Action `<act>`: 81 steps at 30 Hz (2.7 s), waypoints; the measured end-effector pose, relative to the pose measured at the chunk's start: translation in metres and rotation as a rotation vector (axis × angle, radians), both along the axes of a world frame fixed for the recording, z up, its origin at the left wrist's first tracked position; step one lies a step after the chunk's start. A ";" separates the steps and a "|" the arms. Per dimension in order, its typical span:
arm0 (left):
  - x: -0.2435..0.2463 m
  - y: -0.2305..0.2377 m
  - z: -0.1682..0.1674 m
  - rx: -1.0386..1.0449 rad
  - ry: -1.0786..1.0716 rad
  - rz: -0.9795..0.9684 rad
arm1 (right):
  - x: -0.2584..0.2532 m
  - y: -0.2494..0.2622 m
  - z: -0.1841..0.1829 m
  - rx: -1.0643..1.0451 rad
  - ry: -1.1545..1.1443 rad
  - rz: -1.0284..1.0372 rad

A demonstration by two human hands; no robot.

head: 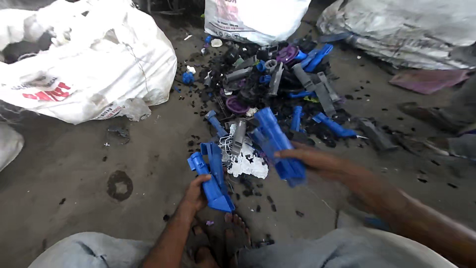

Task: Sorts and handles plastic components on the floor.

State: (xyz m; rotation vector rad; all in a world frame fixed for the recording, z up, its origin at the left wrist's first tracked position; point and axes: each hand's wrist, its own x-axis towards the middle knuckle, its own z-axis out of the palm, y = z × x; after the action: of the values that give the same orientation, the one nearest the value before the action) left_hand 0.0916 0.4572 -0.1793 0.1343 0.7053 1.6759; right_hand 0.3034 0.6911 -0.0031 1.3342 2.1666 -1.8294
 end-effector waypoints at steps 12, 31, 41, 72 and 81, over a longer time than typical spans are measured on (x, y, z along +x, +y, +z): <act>0.010 0.004 0.047 0.138 -0.113 0.113 | -0.119 -0.068 0.054 -0.160 0.103 0.494; -0.022 -0.012 0.031 0.314 -0.226 0.148 | -0.124 -0.052 0.034 -0.157 0.101 0.442; -0.024 -0.005 0.039 0.512 -0.238 0.096 | -0.127 -0.063 0.047 -0.120 0.114 0.409; 0.007 0.001 0.072 0.512 -0.181 0.214 | -0.131 -0.057 0.052 0.349 0.079 0.661; 0.007 -0.003 0.063 0.476 -0.282 0.283 | -0.123 -0.046 0.056 0.297 0.219 0.756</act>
State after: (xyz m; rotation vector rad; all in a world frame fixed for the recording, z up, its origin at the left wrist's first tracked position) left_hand 0.0990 0.4538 -0.1159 0.1335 0.1070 2.0626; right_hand 0.1808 0.6450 0.0530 0.2185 2.6033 -1.4246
